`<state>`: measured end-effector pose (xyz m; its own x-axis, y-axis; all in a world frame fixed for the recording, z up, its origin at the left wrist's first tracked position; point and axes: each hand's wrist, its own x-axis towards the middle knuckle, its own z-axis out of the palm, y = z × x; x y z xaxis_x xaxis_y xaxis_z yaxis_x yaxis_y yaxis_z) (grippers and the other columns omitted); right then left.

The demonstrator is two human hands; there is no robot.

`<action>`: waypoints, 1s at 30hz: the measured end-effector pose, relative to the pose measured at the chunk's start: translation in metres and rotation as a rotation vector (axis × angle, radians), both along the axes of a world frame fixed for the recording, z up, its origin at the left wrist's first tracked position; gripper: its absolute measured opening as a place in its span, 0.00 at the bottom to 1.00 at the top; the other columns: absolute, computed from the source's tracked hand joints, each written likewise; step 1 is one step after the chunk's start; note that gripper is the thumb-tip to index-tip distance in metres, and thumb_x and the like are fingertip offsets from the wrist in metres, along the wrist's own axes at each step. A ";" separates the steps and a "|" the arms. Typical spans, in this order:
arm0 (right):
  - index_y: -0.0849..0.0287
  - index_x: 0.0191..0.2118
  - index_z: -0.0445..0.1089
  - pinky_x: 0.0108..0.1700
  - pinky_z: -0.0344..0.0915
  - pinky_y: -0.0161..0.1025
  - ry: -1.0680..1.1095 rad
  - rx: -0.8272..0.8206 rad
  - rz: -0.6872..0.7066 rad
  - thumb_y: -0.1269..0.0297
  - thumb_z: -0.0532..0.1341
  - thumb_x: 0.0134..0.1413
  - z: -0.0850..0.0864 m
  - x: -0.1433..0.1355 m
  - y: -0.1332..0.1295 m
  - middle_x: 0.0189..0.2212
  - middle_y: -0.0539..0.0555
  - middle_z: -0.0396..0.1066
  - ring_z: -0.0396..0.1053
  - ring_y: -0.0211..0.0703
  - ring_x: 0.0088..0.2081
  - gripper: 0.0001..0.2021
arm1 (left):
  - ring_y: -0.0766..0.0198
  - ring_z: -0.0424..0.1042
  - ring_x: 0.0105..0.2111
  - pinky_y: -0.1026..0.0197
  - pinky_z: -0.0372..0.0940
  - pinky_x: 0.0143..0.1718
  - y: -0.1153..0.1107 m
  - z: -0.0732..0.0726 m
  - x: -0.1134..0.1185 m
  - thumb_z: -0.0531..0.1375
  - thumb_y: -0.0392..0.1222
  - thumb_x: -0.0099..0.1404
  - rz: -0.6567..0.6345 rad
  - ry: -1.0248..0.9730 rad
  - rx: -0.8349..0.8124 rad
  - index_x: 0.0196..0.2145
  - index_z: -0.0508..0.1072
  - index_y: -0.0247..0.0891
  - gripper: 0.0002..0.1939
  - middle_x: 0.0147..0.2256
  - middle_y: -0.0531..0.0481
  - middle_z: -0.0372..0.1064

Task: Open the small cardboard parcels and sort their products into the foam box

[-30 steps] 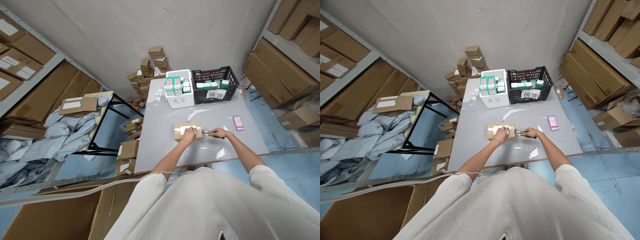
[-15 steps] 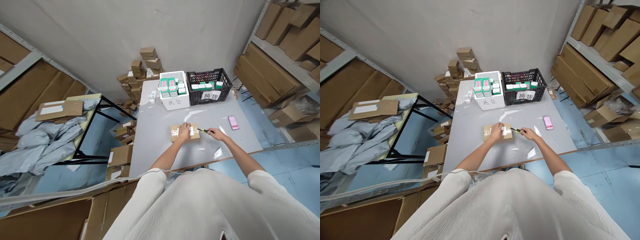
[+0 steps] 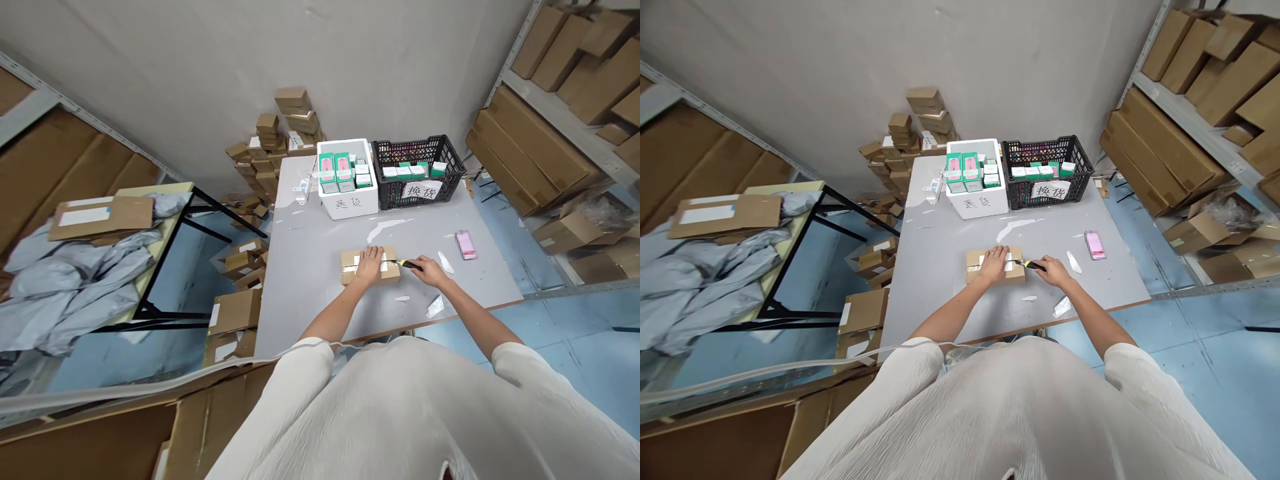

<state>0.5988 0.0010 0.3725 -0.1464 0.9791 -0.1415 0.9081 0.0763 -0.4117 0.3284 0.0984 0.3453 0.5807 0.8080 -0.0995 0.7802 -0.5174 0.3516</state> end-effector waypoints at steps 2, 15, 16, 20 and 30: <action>0.47 0.69 0.74 0.58 0.68 0.45 0.021 0.018 -0.021 0.59 0.60 0.74 -0.005 0.000 0.000 0.53 0.58 0.76 0.76 0.53 0.53 0.22 | 0.44 0.49 0.78 0.34 0.43 0.77 -0.003 -0.008 0.001 0.53 0.35 0.71 0.018 0.004 0.021 0.79 0.48 0.41 0.41 0.76 0.34 0.54; 0.47 0.71 0.71 0.61 0.68 0.52 -0.001 0.107 -0.125 0.58 0.60 0.71 -0.006 0.033 0.018 0.57 0.61 0.76 0.72 0.61 0.58 0.26 | 0.46 0.46 0.79 0.35 0.40 0.78 -0.008 -0.013 0.002 0.50 0.36 0.74 0.033 0.001 0.045 0.80 0.47 0.42 0.40 0.77 0.35 0.52; 0.48 0.71 0.70 0.61 0.68 0.52 -0.005 0.107 -0.161 0.59 0.60 0.70 -0.007 0.038 0.020 0.57 0.61 0.75 0.72 0.60 0.58 0.26 | 0.46 0.46 0.79 0.34 0.40 0.78 -0.009 -0.012 0.003 0.51 0.36 0.74 0.034 -0.003 0.045 0.80 0.46 0.42 0.40 0.77 0.35 0.52; 0.53 0.69 0.70 0.62 0.67 0.50 0.023 0.073 -0.192 0.58 0.60 0.70 -0.017 0.041 0.025 0.59 0.62 0.74 0.72 0.58 0.58 0.25 | 0.47 0.47 0.79 0.35 0.41 0.78 -0.011 -0.008 0.001 0.51 0.39 0.75 0.051 -0.044 0.020 0.80 0.47 0.42 0.39 0.77 0.36 0.53; 0.54 0.60 0.75 0.65 0.67 0.51 0.302 0.093 -0.076 0.55 0.61 0.66 -0.022 -0.036 0.075 0.60 0.62 0.74 0.70 0.58 0.63 0.21 | 0.39 0.43 0.79 0.34 0.45 0.75 -0.051 -0.005 -0.072 0.62 0.63 0.71 0.377 -0.002 0.011 0.77 0.55 0.44 0.44 0.78 0.33 0.45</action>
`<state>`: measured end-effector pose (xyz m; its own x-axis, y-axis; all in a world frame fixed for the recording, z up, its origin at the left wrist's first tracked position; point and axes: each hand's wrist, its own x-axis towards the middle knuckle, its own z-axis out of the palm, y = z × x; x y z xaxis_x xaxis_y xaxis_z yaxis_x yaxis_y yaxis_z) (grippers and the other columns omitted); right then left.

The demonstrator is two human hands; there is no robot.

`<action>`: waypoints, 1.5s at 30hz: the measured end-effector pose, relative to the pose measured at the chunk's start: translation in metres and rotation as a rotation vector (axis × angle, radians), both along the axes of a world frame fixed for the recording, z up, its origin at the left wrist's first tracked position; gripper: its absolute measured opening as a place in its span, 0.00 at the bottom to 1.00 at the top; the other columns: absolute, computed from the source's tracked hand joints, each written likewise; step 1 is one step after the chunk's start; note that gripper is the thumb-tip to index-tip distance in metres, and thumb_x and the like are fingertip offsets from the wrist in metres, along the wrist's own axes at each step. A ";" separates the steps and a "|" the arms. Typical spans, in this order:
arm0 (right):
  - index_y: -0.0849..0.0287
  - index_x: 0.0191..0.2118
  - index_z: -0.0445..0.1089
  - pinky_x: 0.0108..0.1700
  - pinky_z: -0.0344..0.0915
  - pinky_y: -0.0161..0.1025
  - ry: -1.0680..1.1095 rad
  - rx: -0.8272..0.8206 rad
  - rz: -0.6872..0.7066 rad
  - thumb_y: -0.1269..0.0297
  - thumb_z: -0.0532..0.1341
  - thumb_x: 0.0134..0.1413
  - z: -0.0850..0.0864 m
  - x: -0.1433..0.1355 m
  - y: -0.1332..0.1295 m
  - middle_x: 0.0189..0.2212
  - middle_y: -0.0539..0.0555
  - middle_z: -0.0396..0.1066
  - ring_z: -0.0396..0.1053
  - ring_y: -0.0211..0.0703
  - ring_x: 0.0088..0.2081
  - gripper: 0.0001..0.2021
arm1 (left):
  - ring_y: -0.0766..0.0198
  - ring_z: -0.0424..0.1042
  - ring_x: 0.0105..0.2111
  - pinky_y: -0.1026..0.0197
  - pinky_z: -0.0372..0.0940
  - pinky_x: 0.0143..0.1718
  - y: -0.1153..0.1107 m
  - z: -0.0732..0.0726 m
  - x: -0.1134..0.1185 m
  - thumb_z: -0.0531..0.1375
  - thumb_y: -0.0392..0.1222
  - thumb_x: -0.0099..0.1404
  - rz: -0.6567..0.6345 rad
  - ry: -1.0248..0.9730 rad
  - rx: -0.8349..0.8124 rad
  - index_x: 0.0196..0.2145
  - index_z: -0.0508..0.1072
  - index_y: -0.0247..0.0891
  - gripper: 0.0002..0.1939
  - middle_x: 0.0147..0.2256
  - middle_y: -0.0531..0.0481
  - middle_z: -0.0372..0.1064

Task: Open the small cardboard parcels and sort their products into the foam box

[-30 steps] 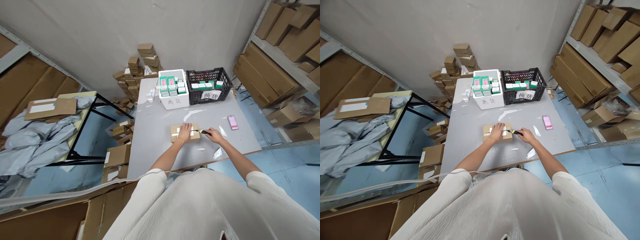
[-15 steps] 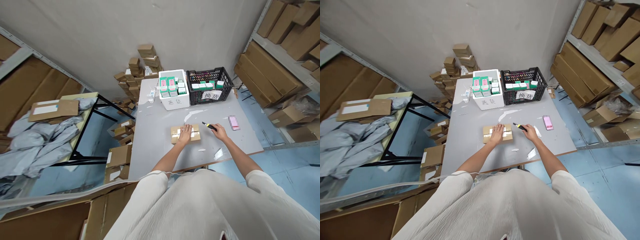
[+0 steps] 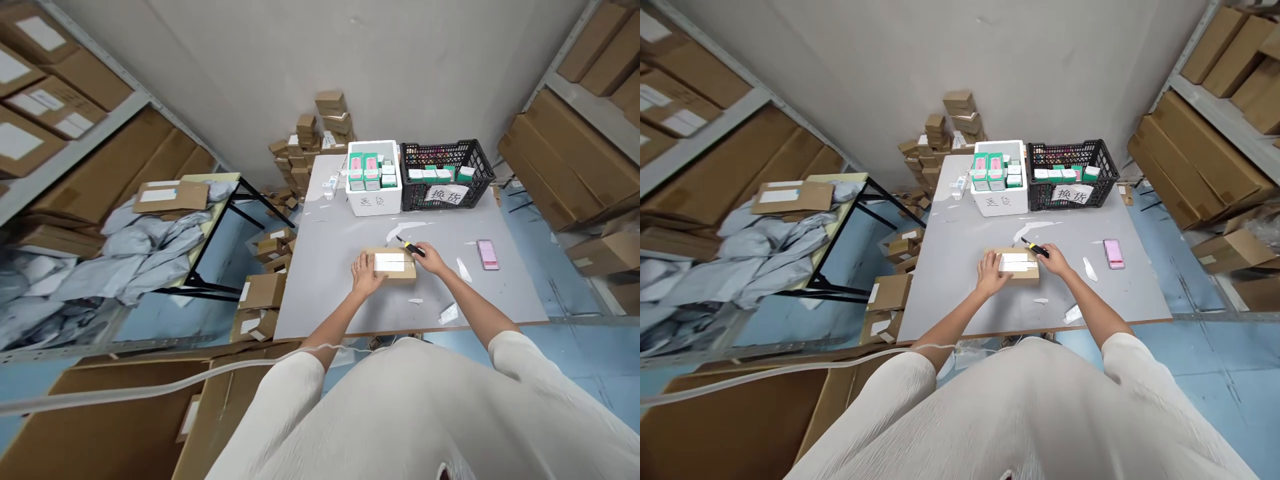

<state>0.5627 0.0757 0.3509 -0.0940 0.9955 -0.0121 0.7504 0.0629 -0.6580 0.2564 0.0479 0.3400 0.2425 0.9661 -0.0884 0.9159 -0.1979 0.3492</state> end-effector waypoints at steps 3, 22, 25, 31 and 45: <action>0.55 0.59 0.75 0.64 0.68 0.52 0.034 -0.037 0.032 0.55 0.60 0.65 0.006 -0.024 0.010 0.61 0.61 0.75 0.71 0.59 0.63 0.20 | 0.35 0.49 0.76 0.37 0.51 0.71 -0.015 0.002 -0.017 0.66 0.68 0.66 0.136 0.027 -0.083 0.77 0.51 0.46 0.52 0.77 0.31 0.49; 0.52 0.49 0.69 0.42 0.71 0.42 0.075 -0.356 -0.238 0.46 0.63 0.64 -0.004 0.044 -0.069 0.39 0.55 0.81 0.77 0.51 0.40 0.17 | 0.42 0.69 0.63 0.43 0.66 0.61 0.018 0.011 0.052 0.60 0.41 0.73 0.133 -0.288 -0.188 0.75 0.52 0.44 0.37 0.66 0.33 0.65; 0.52 0.48 0.67 0.43 0.71 0.41 0.189 -0.329 -0.269 0.46 0.64 0.63 -0.011 0.043 -0.073 0.43 0.55 0.81 0.78 0.48 0.42 0.17 | 0.44 0.72 0.60 0.42 0.69 0.61 0.012 0.008 0.074 0.56 0.39 0.73 0.101 -0.423 -0.204 0.74 0.54 0.46 0.34 0.61 0.37 0.69; 0.50 0.47 0.62 0.45 0.74 0.41 0.362 -0.271 -0.331 0.45 0.65 0.61 -0.013 0.023 -0.066 0.41 0.52 0.79 0.78 0.47 0.43 0.19 | 0.40 0.62 0.70 0.40 0.62 0.69 -0.001 0.004 0.088 0.61 0.45 0.69 0.071 -0.376 -0.194 0.72 0.56 0.42 0.37 0.69 0.33 0.61; 0.51 0.44 0.66 0.52 0.72 0.46 0.259 -0.104 -0.269 0.46 0.65 0.58 0.005 0.008 -0.008 0.46 0.53 0.76 0.73 0.49 0.47 0.17 | 0.37 0.36 0.80 0.36 0.36 0.77 -0.034 0.025 0.105 0.66 0.66 0.62 -0.229 0.012 -0.227 0.80 0.44 0.45 0.59 0.81 0.36 0.37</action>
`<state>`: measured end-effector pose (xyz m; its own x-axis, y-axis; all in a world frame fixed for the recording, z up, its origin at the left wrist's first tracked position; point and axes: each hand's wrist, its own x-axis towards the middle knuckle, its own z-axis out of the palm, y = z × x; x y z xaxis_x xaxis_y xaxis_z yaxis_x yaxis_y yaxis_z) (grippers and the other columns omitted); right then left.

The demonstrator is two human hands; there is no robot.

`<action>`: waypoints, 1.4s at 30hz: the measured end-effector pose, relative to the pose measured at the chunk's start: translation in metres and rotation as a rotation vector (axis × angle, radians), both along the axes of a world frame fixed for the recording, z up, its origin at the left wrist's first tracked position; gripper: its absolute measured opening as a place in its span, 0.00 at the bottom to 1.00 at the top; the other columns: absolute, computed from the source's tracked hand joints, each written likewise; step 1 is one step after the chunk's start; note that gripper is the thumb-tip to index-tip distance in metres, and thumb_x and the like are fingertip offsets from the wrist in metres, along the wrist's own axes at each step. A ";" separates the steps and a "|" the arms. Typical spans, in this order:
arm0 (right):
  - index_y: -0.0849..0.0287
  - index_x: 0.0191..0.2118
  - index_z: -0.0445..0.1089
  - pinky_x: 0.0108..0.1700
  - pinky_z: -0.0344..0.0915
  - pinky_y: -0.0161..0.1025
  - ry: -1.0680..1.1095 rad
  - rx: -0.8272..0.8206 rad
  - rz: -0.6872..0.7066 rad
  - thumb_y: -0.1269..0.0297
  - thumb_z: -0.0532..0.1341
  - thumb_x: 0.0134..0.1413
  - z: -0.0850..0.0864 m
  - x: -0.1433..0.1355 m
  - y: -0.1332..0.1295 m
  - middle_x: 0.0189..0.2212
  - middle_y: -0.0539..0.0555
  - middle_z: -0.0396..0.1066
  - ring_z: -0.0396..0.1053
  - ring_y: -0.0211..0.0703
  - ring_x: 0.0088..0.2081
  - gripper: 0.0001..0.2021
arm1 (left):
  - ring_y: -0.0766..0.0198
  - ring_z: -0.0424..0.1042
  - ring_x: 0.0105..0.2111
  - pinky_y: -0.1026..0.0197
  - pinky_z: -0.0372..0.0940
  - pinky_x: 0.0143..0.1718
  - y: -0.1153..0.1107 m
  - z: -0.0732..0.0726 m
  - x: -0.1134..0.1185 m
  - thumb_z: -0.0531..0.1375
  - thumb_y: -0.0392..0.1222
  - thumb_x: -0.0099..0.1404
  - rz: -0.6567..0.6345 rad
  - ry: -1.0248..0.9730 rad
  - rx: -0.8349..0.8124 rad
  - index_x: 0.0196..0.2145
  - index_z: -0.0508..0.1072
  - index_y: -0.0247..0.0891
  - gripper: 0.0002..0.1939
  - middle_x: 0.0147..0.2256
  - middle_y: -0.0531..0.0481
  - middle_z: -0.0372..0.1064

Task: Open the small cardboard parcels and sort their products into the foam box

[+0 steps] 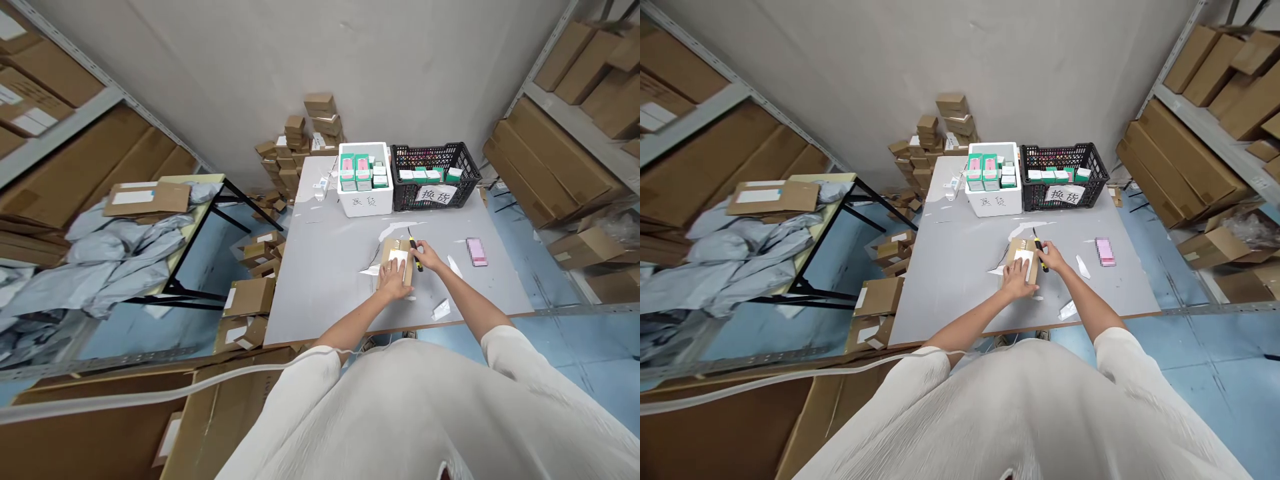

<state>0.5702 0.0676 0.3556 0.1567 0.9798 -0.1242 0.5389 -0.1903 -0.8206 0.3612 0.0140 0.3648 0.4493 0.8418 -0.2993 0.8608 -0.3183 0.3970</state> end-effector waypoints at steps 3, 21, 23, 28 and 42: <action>0.50 0.43 0.66 0.52 0.71 0.44 0.003 -0.024 0.024 0.46 0.65 0.57 0.001 -0.002 0.005 0.43 0.50 0.76 0.73 0.48 0.46 0.16 | 0.38 0.33 0.80 0.34 0.33 0.77 0.002 -0.011 0.001 0.67 0.61 0.61 -0.033 0.034 -0.017 0.81 0.40 0.44 0.61 0.81 0.35 0.31; 0.51 0.43 0.66 0.43 0.70 0.41 0.244 -0.250 0.134 0.50 0.68 0.54 0.016 -0.006 -0.047 0.31 0.51 0.79 0.77 0.49 0.39 0.17 | 0.40 0.58 0.70 0.39 0.49 0.69 0.021 -0.011 -0.061 0.66 0.33 0.60 -0.205 -0.059 0.109 0.76 0.47 0.48 0.53 0.66 0.33 0.60; 0.53 0.42 0.69 0.39 0.69 0.40 0.201 -0.251 0.151 0.49 0.66 0.57 0.020 -0.004 -0.046 0.32 0.52 0.79 0.76 0.48 0.38 0.15 | 0.42 0.58 0.70 0.40 0.49 0.69 0.026 -0.008 -0.069 0.66 0.32 0.59 -0.211 -0.051 0.116 0.75 0.48 0.47 0.52 0.66 0.34 0.61; 0.55 0.38 0.75 0.37 0.67 0.38 0.056 -0.215 0.257 0.50 0.61 0.62 0.024 0.006 -0.038 0.31 0.52 0.77 0.74 0.46 0.35 0.14 | 0.43 0.62 0.67 0.43 0.52 0.68 0.035 -0.002 -0.081 0.65 0.31 0.60 -0.203 -0.051 0.122 0.70 0.57 0.44 0.42 0.63 0.35 0.63; 0.49 0.47 0.83 0.56 0.62 0.50 -0.495 0.017 0.523 0.57 0.62 0.68 0.013 0.009 -0.002 0.42 0.60 0.79 0.73 0.57 0.47 0.11 | 0.42 0.69 0.61 0.44 0.58 0.68 0.033 -0.003 -0.080 0.71 0.37 0.61 -0.159 -0.103 0.098 0.64 0.65 0.48 0.36 0.61 0.39 0.64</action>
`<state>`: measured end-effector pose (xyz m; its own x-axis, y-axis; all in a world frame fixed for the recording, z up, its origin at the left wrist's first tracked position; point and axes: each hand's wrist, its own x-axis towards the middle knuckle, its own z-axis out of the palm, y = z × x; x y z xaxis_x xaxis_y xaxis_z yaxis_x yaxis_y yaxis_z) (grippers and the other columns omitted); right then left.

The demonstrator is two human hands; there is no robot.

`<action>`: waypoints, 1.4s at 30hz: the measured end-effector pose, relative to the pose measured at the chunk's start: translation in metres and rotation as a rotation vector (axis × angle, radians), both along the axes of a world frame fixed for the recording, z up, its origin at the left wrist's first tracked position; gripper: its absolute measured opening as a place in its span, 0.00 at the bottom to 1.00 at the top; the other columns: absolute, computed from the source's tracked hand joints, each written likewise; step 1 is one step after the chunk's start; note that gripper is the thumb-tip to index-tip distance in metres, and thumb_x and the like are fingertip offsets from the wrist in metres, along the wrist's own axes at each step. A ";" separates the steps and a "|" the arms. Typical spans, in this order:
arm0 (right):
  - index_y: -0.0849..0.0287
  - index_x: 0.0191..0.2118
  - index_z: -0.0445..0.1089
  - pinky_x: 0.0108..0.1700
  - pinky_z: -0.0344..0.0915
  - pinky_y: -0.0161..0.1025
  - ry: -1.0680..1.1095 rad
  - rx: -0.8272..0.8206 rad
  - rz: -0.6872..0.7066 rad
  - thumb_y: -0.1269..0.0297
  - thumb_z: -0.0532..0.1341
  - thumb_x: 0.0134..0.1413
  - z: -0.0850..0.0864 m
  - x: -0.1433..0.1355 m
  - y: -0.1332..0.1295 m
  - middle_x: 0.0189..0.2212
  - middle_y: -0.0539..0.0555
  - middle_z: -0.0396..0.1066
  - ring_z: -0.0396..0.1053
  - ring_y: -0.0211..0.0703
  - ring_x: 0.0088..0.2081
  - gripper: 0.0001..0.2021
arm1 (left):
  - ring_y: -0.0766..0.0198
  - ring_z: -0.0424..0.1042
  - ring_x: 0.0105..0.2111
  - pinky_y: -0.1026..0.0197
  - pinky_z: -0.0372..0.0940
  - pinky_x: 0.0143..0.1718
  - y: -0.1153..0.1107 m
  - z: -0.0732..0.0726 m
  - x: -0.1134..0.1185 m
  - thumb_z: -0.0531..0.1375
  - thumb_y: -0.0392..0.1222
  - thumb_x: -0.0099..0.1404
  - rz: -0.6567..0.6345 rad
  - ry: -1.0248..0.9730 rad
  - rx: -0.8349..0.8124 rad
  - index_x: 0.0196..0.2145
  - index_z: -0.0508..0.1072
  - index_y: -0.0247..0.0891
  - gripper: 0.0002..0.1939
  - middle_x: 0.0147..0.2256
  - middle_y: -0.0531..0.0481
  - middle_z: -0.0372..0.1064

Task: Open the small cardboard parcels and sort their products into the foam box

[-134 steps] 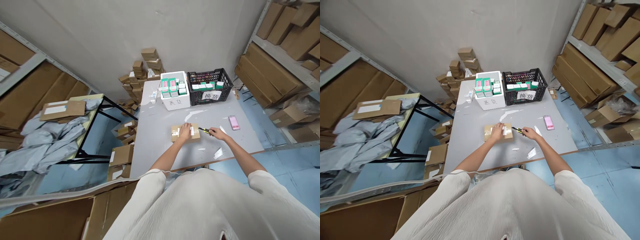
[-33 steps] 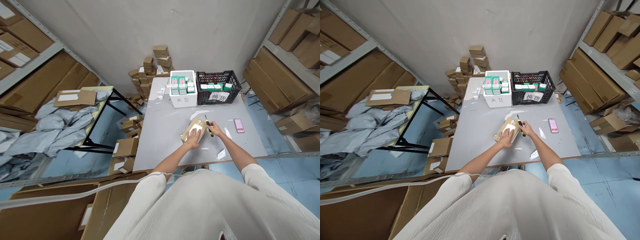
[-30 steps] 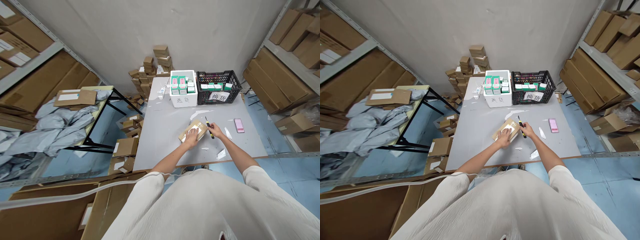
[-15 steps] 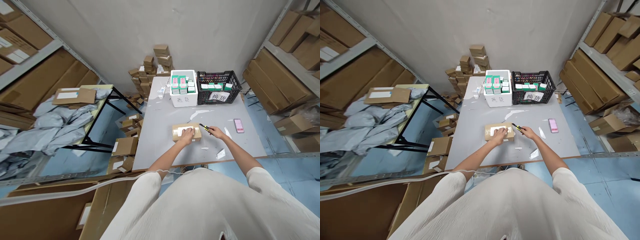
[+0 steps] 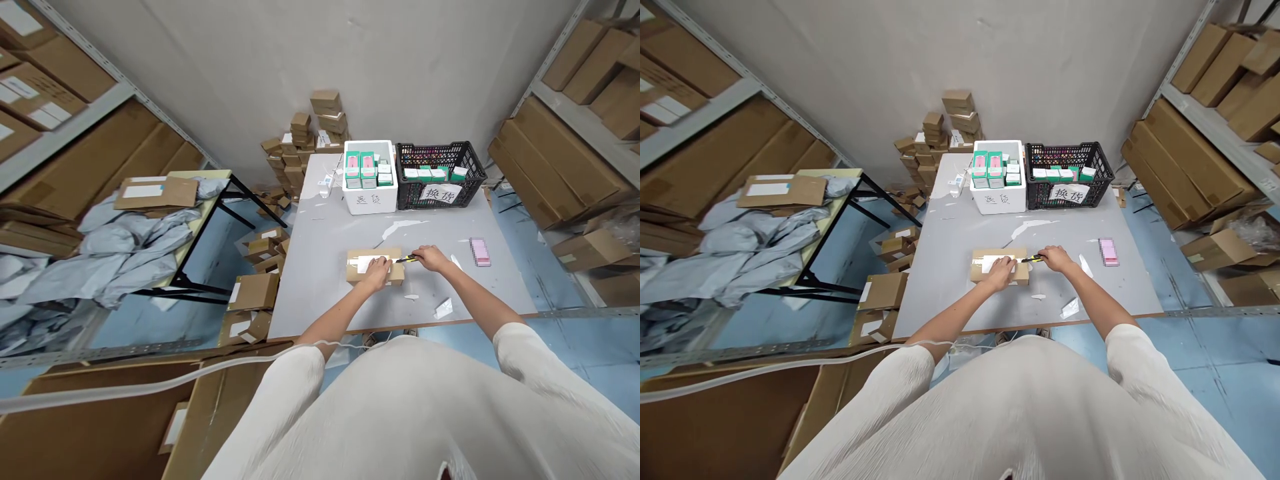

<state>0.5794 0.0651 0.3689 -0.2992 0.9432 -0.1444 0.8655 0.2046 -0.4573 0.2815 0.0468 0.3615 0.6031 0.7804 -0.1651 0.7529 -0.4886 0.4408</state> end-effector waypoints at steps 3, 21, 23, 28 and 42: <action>0.49 0.45 0.83 0.56 0.61 0.49 -0.029 0.018 0.023 0.58 0.62 0.68 0.001 -0.008 0.005 0.42 0.61 0.78 0.73 0.57 0.48 0.10 | 0.42 0.70 0.61 0.43 0.58 0.68 0.000 0.000 0.000 0.71 0.38 0.61 0.001 -0.001 -0.001 0.65 0.64 0.49 0.38 0.61 0.40 0.65; 0.49 0.39 0.81 0.43 0.67 0.41 0.280 -0.233 -0.166 0.52 0.66 0.58 0.002 0.002 -0.022 0.33 0.51 0.79 0.73 0.51 0.39 0.10 | 0.45 0.72 0.58 0.43 0.53 0.71 0.000 -0.003 0.001 0.72 0.35 0.60 -0.019 -0.004 0.025 0.61 0.67 0.47 0.34 0.58 0.41 0.66; 0.49 0.37 0.81 0.42 0.67 0.41 0.313 -0.259 -0.178 0.51 0.66 0.57 0.001 0.005 -0.024 0.29 0.50 0.77 0.71 0.49 0.37 0.10 | 0.45 0.73 0.57 0.42 0.53 0.72 0.000 -0.003 0.000 0.72 0.35 0.60 -0.018 0.000 0.020 0.60 0.67 0.47 0.33 0.57 0.42 0.67; 0.51 0.35 0.81 0.39 0.66 0.40 0.332 -0.353 -0.192 0.51 0.65 0.55 -0.005 0.010 -0.031 0.25 0.47 0.72 0.66 0.45 0.32 0.11 | 0.45 0.73 0.58 0.39 0.48 0.74 -0.001 -0.002 0.002 0.70 0.33 0.60 -0.022 0.044 0.017 0.61 0.66 0.48 0.34 0.58 0.42 0.67; 0.54 0.43 0.82 0.37 0.60 0.37 0.340 -0.393 -0.155 0.48 0.60 0.58 -0.011 0.006 -0.045 0.28 0.47 0.70 0.61 0.42 0.31 0.19 | 0.46 0.74 0.56 0.40 0.48 0.74 -0.006 0.010 0.004 0.69 0.32 0.61 -0.068 0.117 0.033 0.63 0.65 0.44 0.34 0.59 0.39 0.66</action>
